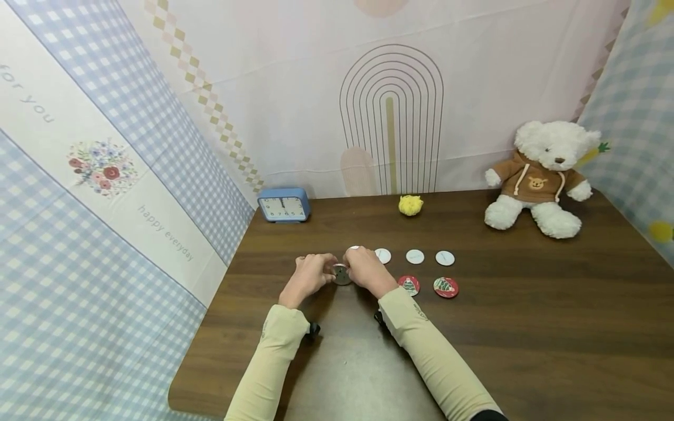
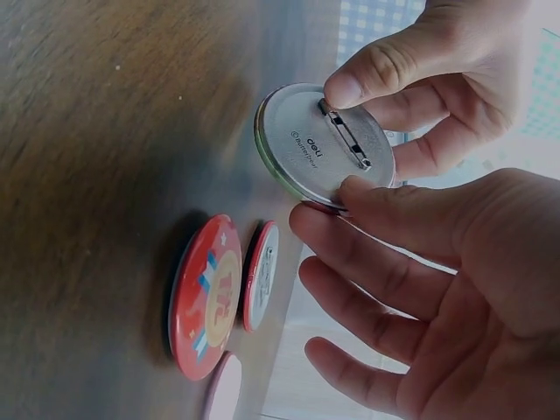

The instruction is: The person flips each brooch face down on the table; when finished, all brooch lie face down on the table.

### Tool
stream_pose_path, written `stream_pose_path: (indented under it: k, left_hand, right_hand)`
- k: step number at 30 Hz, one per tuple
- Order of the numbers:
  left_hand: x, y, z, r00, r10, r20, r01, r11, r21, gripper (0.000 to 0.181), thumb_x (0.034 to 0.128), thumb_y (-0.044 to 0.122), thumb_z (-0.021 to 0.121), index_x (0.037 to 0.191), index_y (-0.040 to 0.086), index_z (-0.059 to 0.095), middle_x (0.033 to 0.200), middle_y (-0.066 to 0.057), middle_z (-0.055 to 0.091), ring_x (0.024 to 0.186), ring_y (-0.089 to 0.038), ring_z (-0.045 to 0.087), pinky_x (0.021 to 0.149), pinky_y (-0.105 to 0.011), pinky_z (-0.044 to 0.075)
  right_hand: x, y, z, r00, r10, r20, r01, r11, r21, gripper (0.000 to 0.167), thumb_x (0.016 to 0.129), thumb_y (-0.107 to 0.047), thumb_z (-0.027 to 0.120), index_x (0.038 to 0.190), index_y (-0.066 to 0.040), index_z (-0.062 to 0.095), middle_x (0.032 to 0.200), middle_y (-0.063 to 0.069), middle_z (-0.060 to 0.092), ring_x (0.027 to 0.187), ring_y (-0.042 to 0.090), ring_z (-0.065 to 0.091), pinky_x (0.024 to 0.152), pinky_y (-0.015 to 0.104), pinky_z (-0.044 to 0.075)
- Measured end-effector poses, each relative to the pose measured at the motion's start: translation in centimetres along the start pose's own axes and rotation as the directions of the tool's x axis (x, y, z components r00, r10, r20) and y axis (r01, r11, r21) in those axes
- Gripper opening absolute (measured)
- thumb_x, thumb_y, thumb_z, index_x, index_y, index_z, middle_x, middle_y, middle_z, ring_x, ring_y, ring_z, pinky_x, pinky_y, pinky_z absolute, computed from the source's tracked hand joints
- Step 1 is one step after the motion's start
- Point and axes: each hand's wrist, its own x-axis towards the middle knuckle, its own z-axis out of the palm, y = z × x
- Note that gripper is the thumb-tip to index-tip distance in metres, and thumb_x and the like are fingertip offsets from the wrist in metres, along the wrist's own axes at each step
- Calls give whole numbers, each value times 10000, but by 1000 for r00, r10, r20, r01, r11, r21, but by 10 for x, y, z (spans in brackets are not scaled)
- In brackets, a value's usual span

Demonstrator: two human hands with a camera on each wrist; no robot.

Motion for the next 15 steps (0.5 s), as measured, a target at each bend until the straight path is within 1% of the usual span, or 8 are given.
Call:
stream_pose_path:
  k: [3, 7, 12, 15]
  left_hand:
    - [0, 0, 2, 1000, -5, -8, 4, 1000, -3, 309, 824, 115, 838, 1095, 123, 690, 825, 44, 701, 888, -251, 641, 921, -571, 355]
    - [-1, 1, 4, 1000, -10, -24, 9, 1000, -19, 350, 804, 121, 858, 1068, 119, 629, 814, 31, 677, 880, -269, 643, 897, -551, 361]
    - [0, 2, 6, 999, -18, -32, 17, 1000, -26, 361, 783, 130, 875, 1019, 120, 603, 778, 17, 614, 857, -281, 643, 879, -554, 365]
    - [1, 2, 8, 999, -17, -28, 16, 1000, -27, 351, 788, 131, 870, 1009, 124, 598, 774, 17, 599, 841, -269, 638, 864, -547, 362]
  right_hand:
    - [0, 1, 1, 1000, -8, -21, 8, 1000, -7, 139, 830, 53, 706, 767, -65, 670, 681, 13, 596, 629, 208, 558, 619, 373, 476]
    - [0, 3, 5, 999, -6, -38, 6, 1000, -7, 158, 778, 87, 683, 764, -67, 653, 681, 11, 588, 627, 222, 560, 615, 388, 480]
    - [0, 4, 8, 998, -13, -66, 12, 1000, -11, 186, 752, 99, 678, 741, -75, 615, 657, -9, 543, 616, 217, 541, 603, 385, 466]
    - [-1, 5, 9, 997, -9, -77, 8, 1000, -16, 186, 741, 94, 692, 752, -73, 613, 662, -12, 540, 616, 213, 545, 599, 378, 469]
